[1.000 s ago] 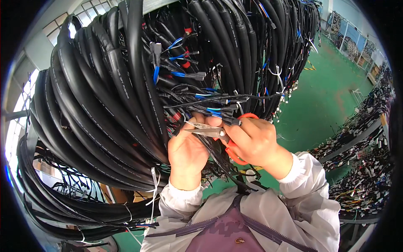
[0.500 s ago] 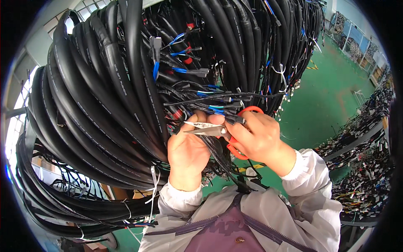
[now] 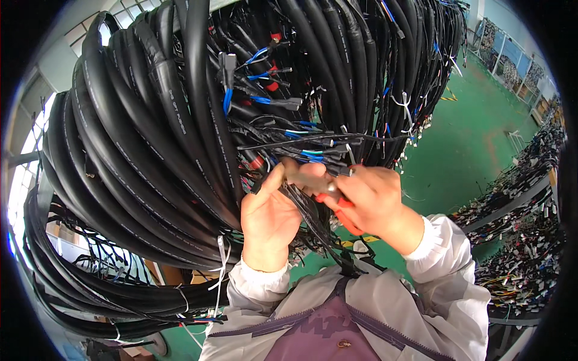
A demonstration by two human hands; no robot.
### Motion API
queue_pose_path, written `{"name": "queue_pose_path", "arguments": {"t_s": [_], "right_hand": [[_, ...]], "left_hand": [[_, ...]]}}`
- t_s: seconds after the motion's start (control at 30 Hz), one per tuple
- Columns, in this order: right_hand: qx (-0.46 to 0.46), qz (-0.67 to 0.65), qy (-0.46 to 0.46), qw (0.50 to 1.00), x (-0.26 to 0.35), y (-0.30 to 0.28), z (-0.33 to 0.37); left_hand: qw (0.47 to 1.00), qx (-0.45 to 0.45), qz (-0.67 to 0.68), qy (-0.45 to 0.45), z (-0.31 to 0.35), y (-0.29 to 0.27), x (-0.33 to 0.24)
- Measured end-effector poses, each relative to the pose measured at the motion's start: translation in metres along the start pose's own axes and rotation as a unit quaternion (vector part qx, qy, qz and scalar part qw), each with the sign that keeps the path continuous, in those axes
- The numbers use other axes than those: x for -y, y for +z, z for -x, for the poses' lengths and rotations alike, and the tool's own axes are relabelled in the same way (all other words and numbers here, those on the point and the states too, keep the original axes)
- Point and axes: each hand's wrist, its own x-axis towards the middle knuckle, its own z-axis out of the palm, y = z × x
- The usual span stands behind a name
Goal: Processing bundles of black cables by trimming white plastic ties using scissors in a factory.
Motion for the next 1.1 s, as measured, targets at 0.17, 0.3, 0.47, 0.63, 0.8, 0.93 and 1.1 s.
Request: {"name": "queue_pose_path", "arguments": {"t_s": [0.17,0.3,0.47,0.63,0.8,0.93,1.1], "right_hand": [[0.025,-0.086,0.132,0.987,0.023,0.0,0.009],[0.048,-0.019,0.136,0.989,0.029,-0.001,0.012],[-0.02,0.04,0.103,0.994,0.026,0.011,0.015],[-0.029,0.048,0.103,0.993,0.026,0.019,0.015],[-0.058,0.076,0.089,0.991,0.028,0.02,0.013],[-0.062,0.096,0.079,0.99,0.029,0.017,0.011],[-0.059,0.104,0.059,0.991,0.023,0.015,0.013]], "left_hand": [[0.999,0.043,-0.009,0.0,-0.003,-0.012,0.001],[0.999,0.013,-0.041,-0.011,0.0,-0.01,-0.001],[0.998,-0.003,-0.055,0.027,0.001,0.002,0.005],[0.999,-0.006,-0.043,0.019,0.002,-0.003,0.004],[1.0,0.009,-0.004,0.0,0.002,-0.002,0.005],[1.0,0.007,-0.026,0.004,0.004,0.001,0.004],[0.999,0.008,-0.039,0.022,0.002,-0.001,0.005]]}}
